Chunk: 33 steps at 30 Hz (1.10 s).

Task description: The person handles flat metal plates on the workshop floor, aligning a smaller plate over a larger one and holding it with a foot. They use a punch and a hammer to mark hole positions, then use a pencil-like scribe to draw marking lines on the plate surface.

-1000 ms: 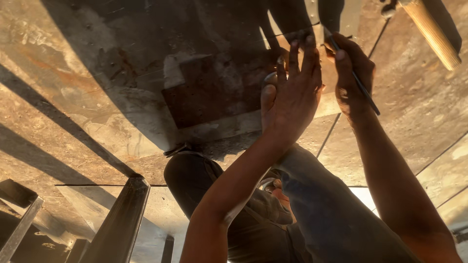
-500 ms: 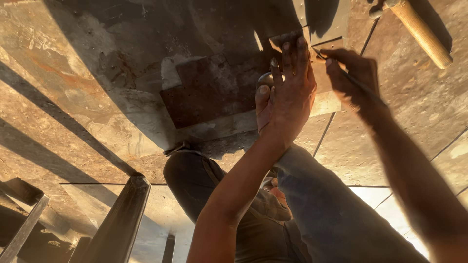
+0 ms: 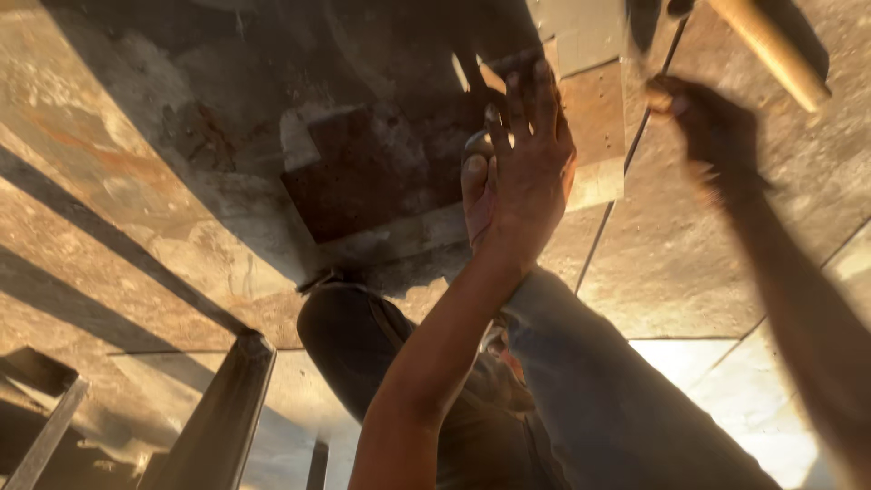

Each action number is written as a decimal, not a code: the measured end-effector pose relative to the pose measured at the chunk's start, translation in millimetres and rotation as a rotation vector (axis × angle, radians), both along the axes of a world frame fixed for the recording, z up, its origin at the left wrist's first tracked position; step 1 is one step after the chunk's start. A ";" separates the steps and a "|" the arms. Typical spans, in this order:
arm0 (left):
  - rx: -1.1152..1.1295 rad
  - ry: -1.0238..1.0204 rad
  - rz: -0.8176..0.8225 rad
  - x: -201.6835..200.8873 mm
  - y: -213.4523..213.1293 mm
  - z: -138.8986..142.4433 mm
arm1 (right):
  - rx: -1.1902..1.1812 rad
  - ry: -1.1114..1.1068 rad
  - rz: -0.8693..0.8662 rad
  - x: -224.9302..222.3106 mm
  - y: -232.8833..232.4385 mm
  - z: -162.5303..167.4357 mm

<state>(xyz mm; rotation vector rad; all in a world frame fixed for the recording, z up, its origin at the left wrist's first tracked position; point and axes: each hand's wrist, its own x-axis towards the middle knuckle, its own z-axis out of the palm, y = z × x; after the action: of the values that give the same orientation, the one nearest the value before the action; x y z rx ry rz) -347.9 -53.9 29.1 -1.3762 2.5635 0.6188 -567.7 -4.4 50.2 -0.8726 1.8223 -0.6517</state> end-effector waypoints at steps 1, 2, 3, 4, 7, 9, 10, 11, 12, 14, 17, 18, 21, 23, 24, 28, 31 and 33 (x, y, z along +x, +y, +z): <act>0.011 0.028 0.010 -0.6 -0.3 -2.7 | -0.084 -0.104 -0.056 7.2 4.7 -11.1; 0.036 0.050 0.017 -0.7 1.4 -4.2 | -0.154 -0.213 -0.115 15.3 11.4 -20.0; 0.072 0.068 0.027 -0.8 3.4 -5.5 | -0.214 -0.324 -0.174 22.1 18.5 -26.0; 0.079 0.047 0.017 -1.3 4.9 -6.8 | -0.223 -0.281 -0.164 26.6 21.7 -32.3; 0.052 0.024 -0.001 -4.3 6.3 -11.3 | -0.277 -0.205 -0.186 31.0 24.2 -41.1; 0.048 0.017 0.005 -4.0 9.0 -11.5 | -0.275 -0.265 -0.286 33.0 25.4 -38.7; 0.048 0.066 0.030 -3.7 9.8 -11.3 | -0.275 -0.272 -0.283 33.9 25.3 -36.3; 0.040 0.113 0.059 -3.2 10.0 -11.7 | -0.281 -0.282 -0.276 34.9 24.6 -33.9; 0.035 0.159 0.089 -2.7 10.2 -11.7 | -0.283 -0.293 -0.269 35.7 22.8 -31.5; 0.035 0.088 0.053 -2.1 11.6 -10.9 | -0.266 -0.309 -0.261 36.2 19.2 -25.8; 0.015 0.051 0.048 -2.9 10.8 -11.1 | -0.276 -0.164 -0.152 32.6 11.0 -18.3; 0.024 0.053 0.046 -3.1 11.1 -10.6 | -0.266 -0.082 -0.110 32.0 11.0 -14.4; 0.010 0.029 0.044 -5.0 11.0 -9.6 | -0.119 0.202 0.036 33.6 22.5 1.7; 0.025 0.035 0.056 -5.9 9.4 -10.2 | -0.024 0.241 0.038 37.9 36.6 12.1; 0.040 0.040 0.061 -6.5 9.5 -10.1 | 0.032 0.261 0.039 40.1 46.6 18.8; 0.059 0.106 0.082 -4.8 9.4 -12.1 | 0.116 0.223 0.018 44.2 82.4 35.7; 0.066 0.134 0.106 -3.6 12.6 -15.4 | 0.074 0.121 0.004 42.3 99.7 36.3; 0.076 0.132 0.100 -7.9 13.0 -20.8 | 0.012 0.055 -0.054 43.4 104.7 30.2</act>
<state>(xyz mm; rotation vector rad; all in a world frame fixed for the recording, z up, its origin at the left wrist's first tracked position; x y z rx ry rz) -355.8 -40.9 8.3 -1.4929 2.5526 0.8413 -524.3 100.3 80.4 -0.8432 1.9029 -0.6558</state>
